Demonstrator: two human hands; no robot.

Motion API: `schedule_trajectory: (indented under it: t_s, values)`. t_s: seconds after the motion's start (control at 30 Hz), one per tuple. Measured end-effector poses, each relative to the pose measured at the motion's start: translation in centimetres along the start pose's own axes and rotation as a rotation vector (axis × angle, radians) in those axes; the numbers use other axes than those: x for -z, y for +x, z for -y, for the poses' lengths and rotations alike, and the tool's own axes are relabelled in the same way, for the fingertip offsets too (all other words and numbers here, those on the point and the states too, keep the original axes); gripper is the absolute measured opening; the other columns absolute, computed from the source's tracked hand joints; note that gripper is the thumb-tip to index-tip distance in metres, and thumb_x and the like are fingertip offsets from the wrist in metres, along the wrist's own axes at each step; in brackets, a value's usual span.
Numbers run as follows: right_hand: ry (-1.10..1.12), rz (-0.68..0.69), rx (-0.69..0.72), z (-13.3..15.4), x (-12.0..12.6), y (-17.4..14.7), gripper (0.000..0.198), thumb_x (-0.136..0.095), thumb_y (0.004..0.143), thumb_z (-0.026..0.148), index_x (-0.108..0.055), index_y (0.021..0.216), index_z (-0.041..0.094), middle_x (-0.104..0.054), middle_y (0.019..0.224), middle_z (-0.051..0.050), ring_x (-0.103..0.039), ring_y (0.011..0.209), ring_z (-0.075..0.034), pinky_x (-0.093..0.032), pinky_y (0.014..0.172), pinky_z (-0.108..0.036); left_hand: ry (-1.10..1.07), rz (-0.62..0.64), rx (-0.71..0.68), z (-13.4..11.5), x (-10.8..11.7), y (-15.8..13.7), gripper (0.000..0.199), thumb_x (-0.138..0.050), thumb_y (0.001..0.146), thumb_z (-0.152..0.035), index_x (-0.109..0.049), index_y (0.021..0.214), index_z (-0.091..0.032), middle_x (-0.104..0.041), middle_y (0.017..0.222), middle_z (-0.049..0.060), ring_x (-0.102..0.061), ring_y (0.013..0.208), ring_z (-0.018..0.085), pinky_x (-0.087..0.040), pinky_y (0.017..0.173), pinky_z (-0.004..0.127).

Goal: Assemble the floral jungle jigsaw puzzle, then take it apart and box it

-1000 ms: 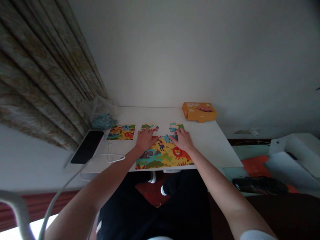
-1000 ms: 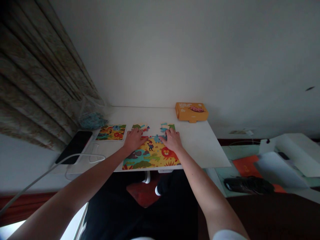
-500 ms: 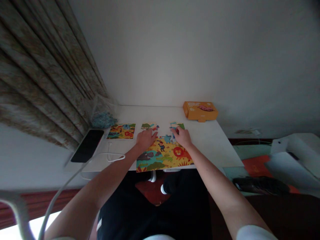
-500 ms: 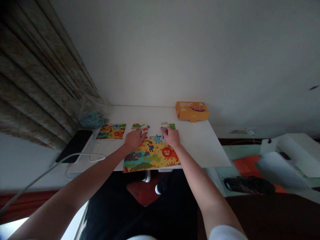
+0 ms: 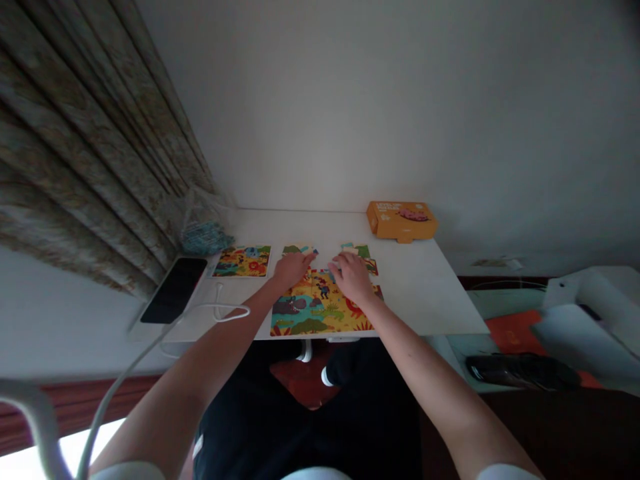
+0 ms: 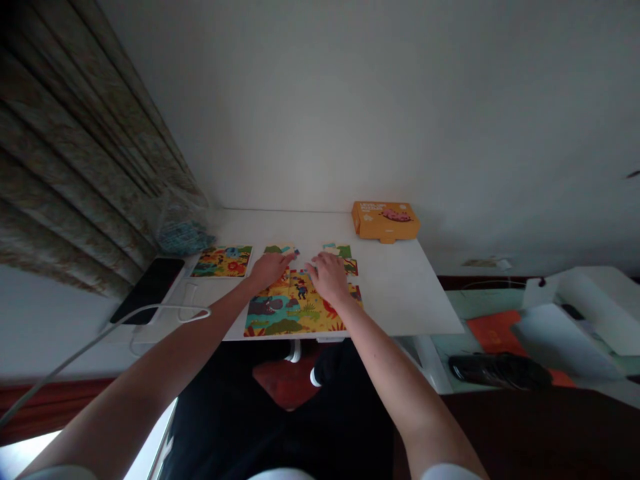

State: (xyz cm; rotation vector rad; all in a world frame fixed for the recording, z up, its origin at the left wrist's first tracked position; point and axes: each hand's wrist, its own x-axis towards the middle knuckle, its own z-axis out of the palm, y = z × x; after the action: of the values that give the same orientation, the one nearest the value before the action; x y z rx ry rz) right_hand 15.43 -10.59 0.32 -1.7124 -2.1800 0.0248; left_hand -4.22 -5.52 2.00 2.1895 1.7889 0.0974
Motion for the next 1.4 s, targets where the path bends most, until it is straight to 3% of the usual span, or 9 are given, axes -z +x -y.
schedule_trajectory:
  t_s: [0.17,0.4,0.53,0.77,0.9,1.0,1.13,1.3,1.4]
  values:
    - [0.113,0.103,0.159,2.9,-0.9,-2.4,0.043,-0.051,0.103,0.051,-0.067,0.131,0.023,-0.064,0.138,-0.014,-0.054,0.129,-0.030,-0.034,0.111,-0.048,-0.029,-0.004,-0.002,0.1,-0.2,0.5,0.064,-0.030,0.106,-0.056,-0.080,0.099,-0.016,-0.077,0.101,0.018,-0.072,0.101,0.030,-0.051,0.089,0.035]
    - [0.119,0.097,0.126,3.1,-0.9,-2.6,0.054,-0.053,0.100,0.056,-0.059,0.139,0.019,-0.062,0.140,-0.017,-0.052,0.131,-0.031,-0.028,0.116,-0.049,-0.023,-0.052,0.048,0.2,1.0,2.9,0.067,-0.029,0.104,-0.060,-0.080,0.098,-0.017,-0.077,0.100,0.017,-0.072,0.100,0.029,-0.050,0.087,0.034]
    - [0.061,0.102,0.090,3.2,-0.9,-1.9,0.065,-0.054,0.096,0.064,-0.058,0.139,0.016,-0.063,0.132,-0.019,-0.053,0.125,-0.034,-0.032,0.111,-0.050,-0.002,-0.122,-0.008,0.3,1.1,3.6,0.050,-0.036,0.106,-0.050,-0.075,0.102,-0.019,-0.074,0.106,0.015,-0.068,0.105,0.027,-0.047,0.091,0.035]
    - [-0.053,0.124,0.066,3.5,-1.7,0.7,0.056,-0.050,0.098,0.065,-0.068,0.115,0.015,-0.065,0.114,-0.017,-0.054,0.112,-0.034,-0.040,0.097,-0.047,-0.025,-0.404,-0.136,0.5,-0.8,-2.0,0.033,-0.037,0.104,-0.023,-0.066,0.118,-0.021,-0.065,0.124,0.014,-0.058,0.118,0.029,-0.040,0.105,0.045]
    - [-0.087,0.113,0.070,3.8,-1.8,1.3,0.050,-0.043,0.105,0.056,-0.072,0.106,0.015,-0.064,0.111,-0.018,-0.054,0.111,-0.033,-0.042,0.092,-0.043,-0.123,-0.343,-0.215,0.8,-2.3,-7.2,0.028,-0.049,0.098,-0.023,-0.062,0.122,-0.021,-0.066,0.128,0.012,-0.058,0.125,0.028,-0.043,0.106,0.043]
    - [-0.082,0.104,0.068,3.8,-1.7,1.4,0.048,-0.039,0.107,0.050,-0.073,0.103,0.017,-0.065,0.111,-0.016,-0.055,0.109,-0.031,-0.042,0.091,-0.041,-0.192,-0.301,-0.207,0.6,-3.2,-8.9,0.043,-0.060,0.095,-0.029,-0.055,0.136,-0.020,-0.065,0.135,0.014,-0.059,0.127,0.030,-0.043,0.108,0.046]
    - [-0.033,0.094,0.086,3.5,-1.3,1.3,0.045,-0.031,0.111,0.037,-0.072,0.100,0.019,-0.069,0.107,-0.012,-0.059,0.106,-0.026,-0.040,0.092,-0.038,-0.391,-0.276,-0.115,-0.3,-3.7,-7.3,0.053,-0.065,0.089,-0.028,-0.053,0.140,-0.018,-0.065,0.136,0.015,-0.063,0.123,0.029,-0.048,0.106,0.044]
    - [0.031,0.057,0.065,2.2,-0.5,0.5,0.047,-0.025,0.112,0.028,-0.070,0.103,0.018,-0.072,0.105,-0.010,-0.063,0.102,-0.023,-0.041,0.092,-0.035,-0.659,-0.098,-0.093,-1.4,-3.3,-3.9,0.023,-0.060,0.086,-0.019,-0.071,0.106,-0.017,-0.076,0.097,0.007,-0.070,0.089,0.022,-0.055,0.085,0.035]
    - [0.007,0.017,0.029,1.2,-0.5,-0.7,0.043,-0.028,0.111,0.029,-0.070,0.115,0.016,-0.074,0.112,-0.011,-0.064,0.106,-0.024,-0.041,0.095,-0.036,-0.804,-0.159,-0.081,-1.5,-3.0,-3.1,0.018,-0.061,0.086,-0.023,-0.070,0.101,-0.017,-0.075,0.093,0.004,-0.068,0.084,0.019,-0.055,0.081,0.033]
